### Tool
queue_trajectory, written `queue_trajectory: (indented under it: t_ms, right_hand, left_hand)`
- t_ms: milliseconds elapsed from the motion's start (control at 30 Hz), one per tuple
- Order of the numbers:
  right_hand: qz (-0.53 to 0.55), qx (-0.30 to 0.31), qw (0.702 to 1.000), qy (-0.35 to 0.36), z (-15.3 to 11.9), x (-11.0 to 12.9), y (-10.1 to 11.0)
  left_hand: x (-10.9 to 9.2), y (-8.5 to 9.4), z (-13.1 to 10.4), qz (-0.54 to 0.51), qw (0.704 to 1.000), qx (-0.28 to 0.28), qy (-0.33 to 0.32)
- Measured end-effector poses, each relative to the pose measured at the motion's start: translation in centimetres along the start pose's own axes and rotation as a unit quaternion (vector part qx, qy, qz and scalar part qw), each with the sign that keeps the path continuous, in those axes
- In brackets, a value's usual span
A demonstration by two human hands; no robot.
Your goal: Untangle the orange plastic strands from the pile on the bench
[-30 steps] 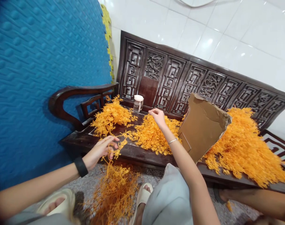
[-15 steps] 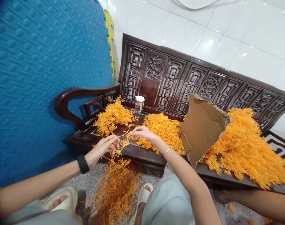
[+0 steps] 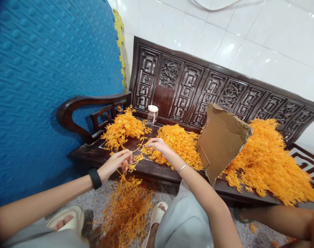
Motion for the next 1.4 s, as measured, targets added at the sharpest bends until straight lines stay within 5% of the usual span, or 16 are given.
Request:
queue_trajectory:
  t_ms: [200,333,600,667,767,900,1000,1200,1400]
  right_hand:
    - [-0.121,-0.099,0.986,0.055,0.3,0.5,0.4]
    - [-0.283,-0.197,0.932,0.113,0.1,1.5,1.0]
    - [-0.433,-0.246,0.854,0.149,0.2,3.0,0.6]
    - [-0.437,-0.277,0.843,0.147,0.6,3.1,1.7]
    - [-0.409,-0.372,0.829,0.081,0.6,2.0,6.6]
    - [-0.360,-0.440,0.822,0.039,-1.5,-0.8,13.8]
    - [-0.360,-0.454,0.814,0.042,-2.9,-2.9,16.2]
    - [-0.356,-0.424,0.832,0.042,-2.4,-5.6,15.8]
    - [-0.312,-0.410,0.856,0.038,-1.5,-6.0,15.8]
  left_hand:
    - [0.2,-0.4,0.1,-0.009,1.000,-0.021,0.005]
    - [-0.2,-1.4,0.1,-0.019,0.998,-0.063,-0.011]
    - [-0.9,-3.2,0.9,-0.072,0.991,-0.114,-0.011]
    - [-1.2,-3.6,0.6,-0.080,0.990,-0.113,-0.014]
    - [-1.5,-4.4,-0.9,-0.084,0.991,-0.101,-0.022]
    - [-1.8,-5.7,-3.0,-0.058,0.998,-0.020,-0.015]
    - [-1.7,-5.0,-2.9,-0.024,0.999,-0.006,-0.020]
    - [1.1,-2.0,-1.1,-0.049,0.994,-0.073,0.063]
    - [0.9,-2.4,-1.0,-0.053,0.995,-0.052,0.063]
Point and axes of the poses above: each hand's wrist, its own z-axis towards the middle knuckle, its own y-axis out of the back of the hand, x = y × z, the point moved 6 cm from there along z, towards the middle knuckle, and after that the axes turned 10 degrees about -z, right-handed, at the moved point
